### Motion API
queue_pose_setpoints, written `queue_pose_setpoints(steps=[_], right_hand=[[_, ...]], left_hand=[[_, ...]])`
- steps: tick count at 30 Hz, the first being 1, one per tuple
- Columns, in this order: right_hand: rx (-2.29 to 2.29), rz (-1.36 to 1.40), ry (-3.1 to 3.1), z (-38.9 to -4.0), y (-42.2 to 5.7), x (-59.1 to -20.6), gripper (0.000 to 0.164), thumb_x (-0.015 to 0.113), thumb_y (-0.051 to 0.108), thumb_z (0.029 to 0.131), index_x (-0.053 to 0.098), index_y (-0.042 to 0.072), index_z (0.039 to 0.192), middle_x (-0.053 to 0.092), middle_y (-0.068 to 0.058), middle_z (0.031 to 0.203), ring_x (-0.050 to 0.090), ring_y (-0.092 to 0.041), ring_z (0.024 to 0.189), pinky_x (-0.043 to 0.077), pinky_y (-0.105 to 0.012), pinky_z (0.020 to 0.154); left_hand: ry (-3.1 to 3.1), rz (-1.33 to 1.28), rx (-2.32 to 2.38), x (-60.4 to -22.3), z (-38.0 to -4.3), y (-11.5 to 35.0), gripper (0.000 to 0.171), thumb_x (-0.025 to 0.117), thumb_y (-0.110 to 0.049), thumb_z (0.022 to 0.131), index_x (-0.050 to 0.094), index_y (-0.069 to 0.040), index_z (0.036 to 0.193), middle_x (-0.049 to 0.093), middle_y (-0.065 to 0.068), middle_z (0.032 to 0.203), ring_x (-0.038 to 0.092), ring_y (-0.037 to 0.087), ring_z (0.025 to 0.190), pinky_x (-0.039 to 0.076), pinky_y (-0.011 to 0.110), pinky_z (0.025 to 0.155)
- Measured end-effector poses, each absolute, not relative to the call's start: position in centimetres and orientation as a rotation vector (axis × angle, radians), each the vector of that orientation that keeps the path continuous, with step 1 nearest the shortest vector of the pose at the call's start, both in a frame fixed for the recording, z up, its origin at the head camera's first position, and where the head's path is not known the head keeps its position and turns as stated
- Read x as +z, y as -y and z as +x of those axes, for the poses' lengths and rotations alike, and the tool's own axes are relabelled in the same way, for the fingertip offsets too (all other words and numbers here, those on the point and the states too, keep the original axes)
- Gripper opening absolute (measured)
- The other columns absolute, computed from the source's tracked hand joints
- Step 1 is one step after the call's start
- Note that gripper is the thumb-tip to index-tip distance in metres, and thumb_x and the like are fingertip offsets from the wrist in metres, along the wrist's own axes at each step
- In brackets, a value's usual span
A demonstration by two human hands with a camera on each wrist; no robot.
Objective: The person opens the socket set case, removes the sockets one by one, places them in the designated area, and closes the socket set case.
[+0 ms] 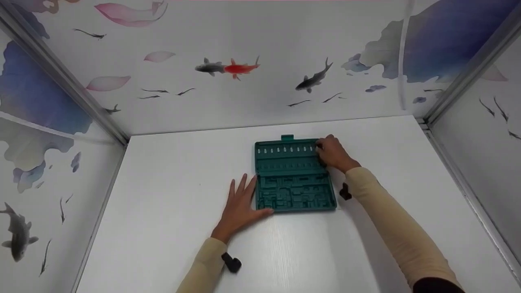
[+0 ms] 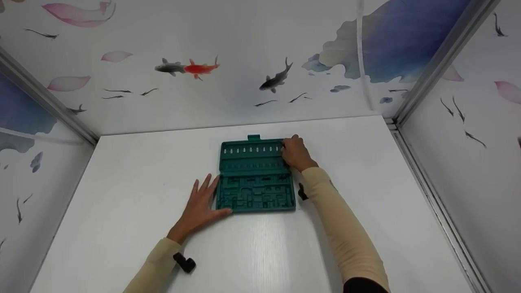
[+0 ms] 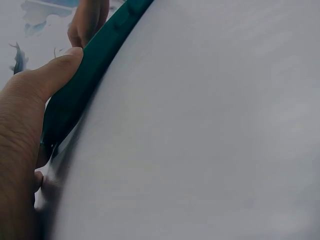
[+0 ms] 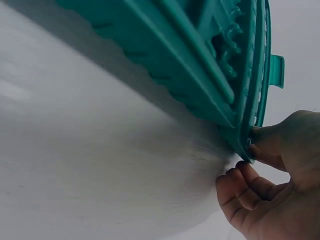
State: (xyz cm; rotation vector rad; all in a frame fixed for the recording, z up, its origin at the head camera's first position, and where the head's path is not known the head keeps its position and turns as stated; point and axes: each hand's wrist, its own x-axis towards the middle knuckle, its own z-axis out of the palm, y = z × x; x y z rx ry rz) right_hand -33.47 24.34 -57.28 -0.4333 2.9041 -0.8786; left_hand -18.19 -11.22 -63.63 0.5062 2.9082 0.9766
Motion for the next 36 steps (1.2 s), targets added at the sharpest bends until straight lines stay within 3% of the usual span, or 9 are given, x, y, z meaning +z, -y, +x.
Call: queue_pose_setpoints(steps=[9,15,19,23,30,36], right_hand=[[-0.728,-0.393,-2.933,-33.6,-23.4,-56.5,0.025,0.056,0.002,0.112,0.072,-0.016,0.114,0.060,-0.032,0.112,0.058,-0.044,0.108,0.054,-0.060,0.093],[-0.677,-0.368,-2.943,-34.1,-23.3,-56.7,0.028,0.055,0.004,0.111,0.064,-0.019,0.125,0.056,-0.038,0.121,0.053,-0.051,0.117,0.049,-0.067,0.100],[-0.673,-0.360,-2.925,-34.3,-23.4,-57.2,0.025,0.053,0.003,0.109,0.059,-0.018,0.121,0.052,-0.038,0.122,0.048,-0.052,0.117,0.045,-0.069,0.101],[-0.728,-0.371,-2.909,-34.4,-23.6,-57.6,0.022,0.051,0.001,0.107,0.055,-0.017,0.118,0.051,-0.037,0.120,0.046,-0.051,0.115,0.045,-0.067,0.101],[-0.946,-0.319,-2.859,-34.6,-24.3,-58.4,0.030,0.049,0.002,0.107,0.052,-0.017,0.129,0.049,-0.037,0.129,0.045,-0.051,0.122,0.043,-0.065,0.107],[-1.158,-0.289,-2.880,-34.5,-24.4,-59.2,0.019,0.053,-0.004,0.106,0.053,-0.013,0.122,0.052,-0.030,0.119,0.048,-0.043,0.110,0.044,-0.058,0.098]], left_hand=[[-2.915,0.509,0.973,-63.6,-18.2,11.3,0.125,0.069,-0.088,0.085,0.024,-0.017,0.178,0.018,0.017,0.183,0.008,0.037,0.171,0.001,0.057,0.136],[-2.924,0.505,0.956,-63.5,-18.3,11.2,0.125,0.069,-0.088,0.085,0.025,-0.016,0.177,0.020,0.016,0.182,0.011,0.033,0.171,-0.002,0.055,0.136],[-2.925,0.504,0.940,-63.5,-18.2,11.1,0.125,0.068,-0.089,0.086,0.023,-0.016,0.178,0.019,0.016,0.183,0.010,0.033,0.171,-0.002,0.055,0.136],[-2.924,0.506,0.950,-63.5,-18.1,11.0,0.124,0.068,-0.088,0.086,0.024,-0.017,0.178,0.019,0.016,0.183,0.009,0.033,0.171,0.000,0.056,0.136],[-2.931,0.521,0.930,-63.8,-18.2,11.1,0.125,0.067,-0.089,0.086,0.024,-0.017,0.178,0.019,0.015,0.183,0.010,0.033,0.171,0.000,0.057,0.136],[-2.926,0.527,0.938,-63.7,-18.3,11.2,0.124,0.067,-0.089,0.087,0.023,-0.018,0.178,0.018,0.015,0.183,0.009,0.034,0.171,0.000,0.058,0.136]])
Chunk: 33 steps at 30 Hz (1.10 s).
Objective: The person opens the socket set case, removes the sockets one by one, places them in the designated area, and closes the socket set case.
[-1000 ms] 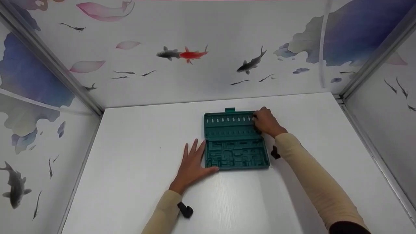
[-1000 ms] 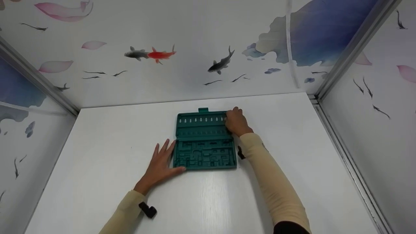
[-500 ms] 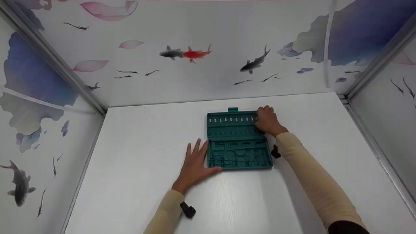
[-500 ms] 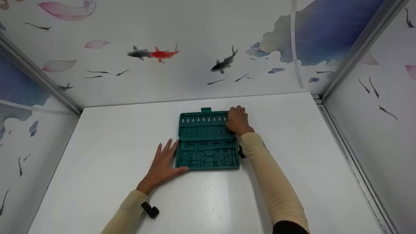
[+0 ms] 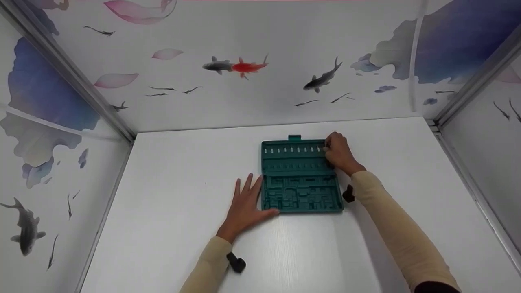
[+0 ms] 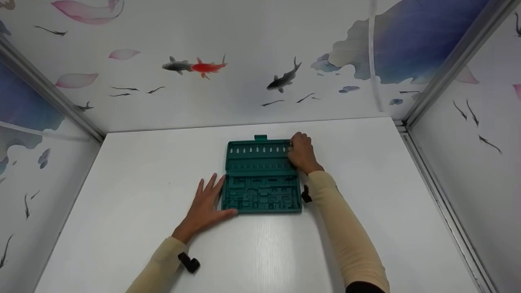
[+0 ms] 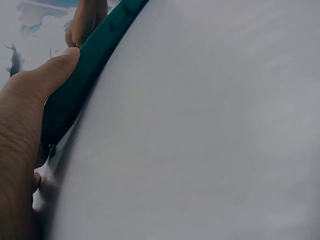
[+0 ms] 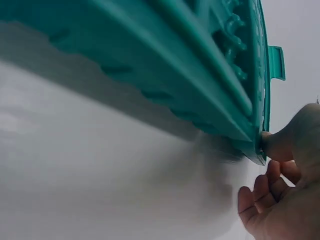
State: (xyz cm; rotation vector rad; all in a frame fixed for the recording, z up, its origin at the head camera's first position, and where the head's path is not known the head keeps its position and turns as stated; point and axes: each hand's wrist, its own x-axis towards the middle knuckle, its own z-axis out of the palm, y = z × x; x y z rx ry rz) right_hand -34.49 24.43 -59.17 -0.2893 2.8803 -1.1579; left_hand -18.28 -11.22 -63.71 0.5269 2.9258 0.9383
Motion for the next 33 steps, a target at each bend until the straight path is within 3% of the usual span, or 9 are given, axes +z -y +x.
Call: queue_pose_setpoints(steps=[6,12,19,33], right_hand=[[-1.327,-0.216,-2.908,-33.6,-24.6,-59.5,0.018,0.062,-0.001,0.107,0.062,-0.013,0.121,0.059,-0.028,0.118,0.054,-0.039,0.106,0.046,-0.053,0.093],[-1.414,-0.187,-2.971,-32.8,-24.6,-59.9,0.017,0.068,-0.001,0.106,0.072,-0.013,0.116,0.065,-0.029,0.118,0.061,-0.042,0.110,0.051,-0.056,0.097],[-1.474,-0.106,-3.003,-32.3,-24.7,-60.1,0.016,0.072,0.002,0.106,0.077,-0.009,0.116,0.072,-0.027,0.119,0.067,-0.042,0.111,0.056,-0.059,0.098],[-1.399,-0.075,-3.019,-31.8,-25.3,-58.8,0.020,0.070,0.010,0.108,0.079,-0.005,0.118,0.077,-0.024,0.120,0.069,-0.041,0.118,0.054,-0.061,0.106]], left_hand=[[-2.927,0.547,0.937,-63.6,-18.2,11.3,0.123,0.066,-0.089,0.087,0.022,-0.020,0.178,0.020,0.014,0.183,0.009,0.033,0.171,-0.001,0.058,0.136],[-2.936,0.588,0.932,-63.5,-18.2,11.3,0.119,0.067,-0.086,0.089,0.024,-0.019,0.178,0.028,0.011,0.181,0.011,0.032,0.171,-0.003,0.059,0.135],[-2.946,0.611,0.950,-63.3,-18.2,11.1,0.118,0.069,-0.084,0.089,0.027,-0.016,0.177,0.031,0.011,0.180,0.014,0.034,0.170,-0.002,0.060,0.135],[-2.951,0.619,0.941,-63.5,-18.2,11.1,0.119,0.067,-0.086,0.089,0.027,-0.015,0.177,0.029,0.014,0.180,0.014,0.034,0.170,-0.001,0.060,0.135]])
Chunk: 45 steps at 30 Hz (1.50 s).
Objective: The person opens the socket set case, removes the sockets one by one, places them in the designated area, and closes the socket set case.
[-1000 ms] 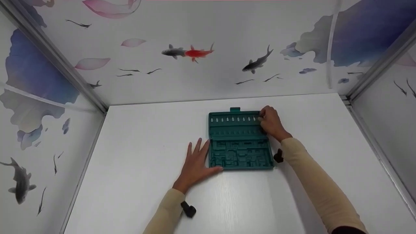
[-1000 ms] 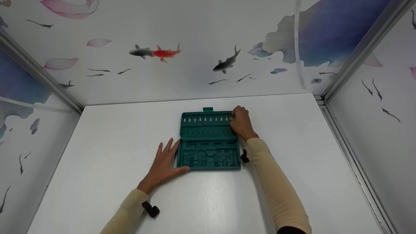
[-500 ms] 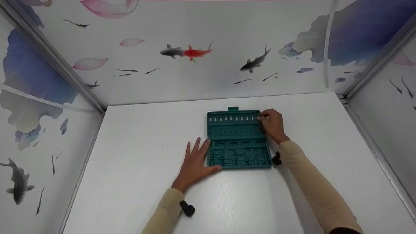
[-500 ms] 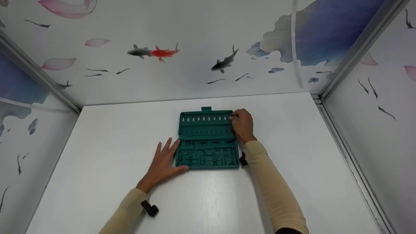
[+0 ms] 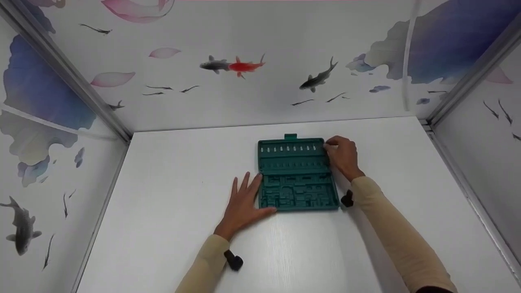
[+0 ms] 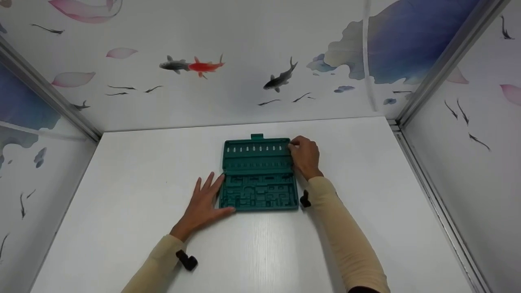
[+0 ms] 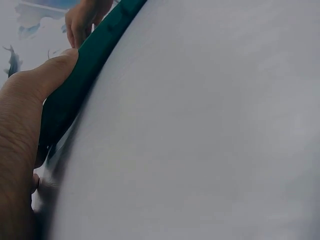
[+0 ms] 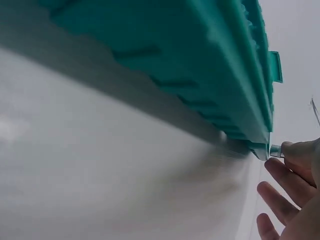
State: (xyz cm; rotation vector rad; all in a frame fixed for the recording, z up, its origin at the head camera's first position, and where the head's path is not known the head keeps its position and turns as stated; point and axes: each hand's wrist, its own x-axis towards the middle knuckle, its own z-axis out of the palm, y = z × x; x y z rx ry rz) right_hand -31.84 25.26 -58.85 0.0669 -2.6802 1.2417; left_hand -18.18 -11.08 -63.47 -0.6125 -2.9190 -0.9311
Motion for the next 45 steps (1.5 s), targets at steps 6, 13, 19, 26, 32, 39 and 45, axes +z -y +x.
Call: queue_pose_setpoints(steps=[6,13,19,26,32,39,45], right_hand=[[1.334,0.065,2.709,-30.6,-26.7,-58.4,0.021,0.069,0.008,0.108,0.076,-0.006,0.121,0.075,-0.023,0.119,0.068,-0.038,0.114,0.056,-0.056,0.104],[1.387,0.038,2.691,-27.8,-28.1,-58.6,0.025,0.071,0.012,0.107,0.077,-0.004,0.125,0.078,-0.020,0.117,0.070,-0.031,0.101,0.058,-0.025,0.083],[1.350,-0.045,2.699,-25.8,-28.4,-59.3,0.027,0.069,0.013,0.109,0.077,-0.002,0.130,0.077,-0.020,0.124,0.066,-0.029,0.103,0.051,-0.016,0.082],[1.283,-0.157,2.658,-24.0,-28.4,-60.3,0.020,0.073,0.012,0.106,0.078,-0.004,0.116,0.077,-0.021,0.111,0.064,-0.029,0.096,0.050,-0.020,0.078],[1.236,-0.209,2.603,-23.5,-28.4,-61.3,0.015,0.075,0.012,0.104,0.079,-0.002,0.110,0.077,-0.018,0.103,0.066,-0.028,0.092,0.050,-0.024,0.078],[1.208,-0.273,2.516,-23.2,-27.5,-62.5,0.015,0.075,0.015,0.105,0.079,0.001,0.108,0.077,-0.015,0.102,0.066,-0.026,0.092,0.052,-0.029,0.081],[1.220,-0.312,2.439,-22.7,-26.7,-63.3,0.018,0.073,0.018,0.106,0.079,0.002,0.109,0.075,-0.013,0.103,0.066,-0.027,0.093,0.055,-0.038,0.084]], left_hand=[[2.926,-0.616,-0.930,-63.6,-18.2,11.0,0.119,0.066,-0.086,0.090,0.026,-0.016,0.177,0.029,0.014,0.180,0.013,0.033,0.170,-0.003,0.059,0.135],[2.917,-0.630,-0.894,-63.4,-18.3,11.0,0.118,0.067,-0.084,0.091,0.027,-0.013,0.177,0.032,0.014,0.179,0.016,0.037,0.170,0.000,0.061,0.135],[2.912,-0.624,-0.914,-63.4,-18.2,11.2,0.119,0.069,-0.084,0.090,0.027,-0.012,0.176,0.031,0.015,0.179,0.015,0.036,0.170,-0.001,0.061,0.135],[2.928,-0.612,-0.908,-63.6,-18.3,11.2,0.122,0.066,-0.088,0.089,0.026,-0.014,0.177,0.030,0.015,0.179,0.014,0.035,0.170,-0.003,0.059,0.135],[2.920,-0.610,-0.927,-63.6,-18.3,11.1,0.121,0.066,-0.087,0.089,0.026,-0.014,0.177,0.030,0.016,0.179,0.014,0.036,0.170,-0.002,0.060,0.135],[2.934,-0.597,-0.936,-63.6,-18.3,11.1,0.120,0.068,-0.086,0.089,0.026,-0.016,0.177,0.028,0.015,0.180,0.013,0.034,0.170,-0.003,0.059,0.136],[2.953,-0.590,-0.911,-63.6,-18.4,11.0,0.120,0.068,-0.085,0.089,0.025,-0.016,0.177,0.028,0.013,0.180,0.013,0.033,0.170,-0.004,0.057,0.136]])
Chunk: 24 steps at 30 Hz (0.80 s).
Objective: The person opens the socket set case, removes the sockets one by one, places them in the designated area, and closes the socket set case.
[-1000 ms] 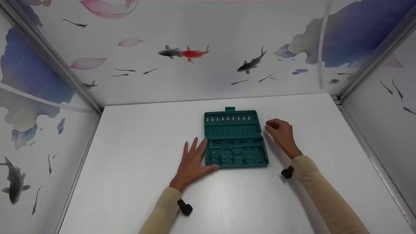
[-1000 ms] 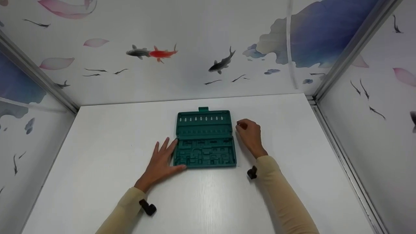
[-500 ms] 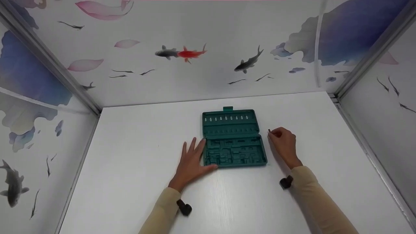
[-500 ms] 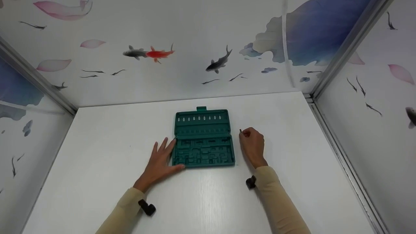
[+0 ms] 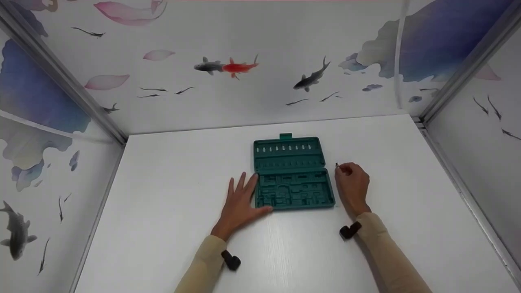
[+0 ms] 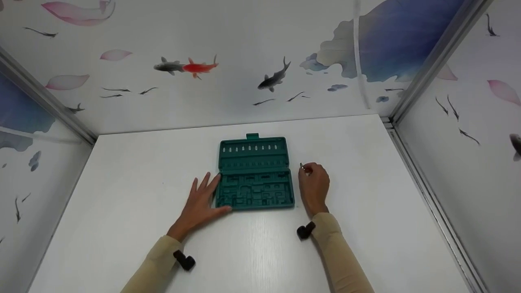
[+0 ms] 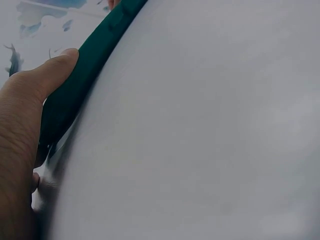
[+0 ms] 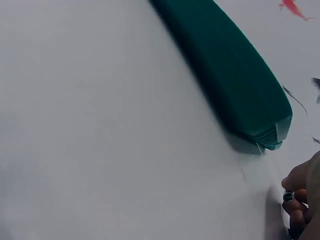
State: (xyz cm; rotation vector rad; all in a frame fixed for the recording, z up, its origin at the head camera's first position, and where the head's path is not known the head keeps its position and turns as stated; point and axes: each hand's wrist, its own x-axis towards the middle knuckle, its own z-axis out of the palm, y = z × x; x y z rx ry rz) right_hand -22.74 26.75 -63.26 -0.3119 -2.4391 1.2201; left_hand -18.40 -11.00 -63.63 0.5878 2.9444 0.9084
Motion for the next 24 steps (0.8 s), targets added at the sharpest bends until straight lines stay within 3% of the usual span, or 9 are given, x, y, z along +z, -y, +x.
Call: queue_pose_setpoints(steps=[24], right_hand=[[1.176,-0.322,2.439,-22.74,-26.41,-63.86,0.017,0.074,0.020,0.106,0.076,0.004,0.110,0.070,-0.011,0.103,0.063,-0.027,0.095,0.053,-0.041,0.085]], left_hand=[[-2.923,0.584,0.954,-63.46,-18.16,11.13,0.121,0.068,-0.085,0.089,0.024,-0.016,0.178,0.024,0.014,0.182,0.011,0.032,0.171,-0.005,0.057,0.136]])
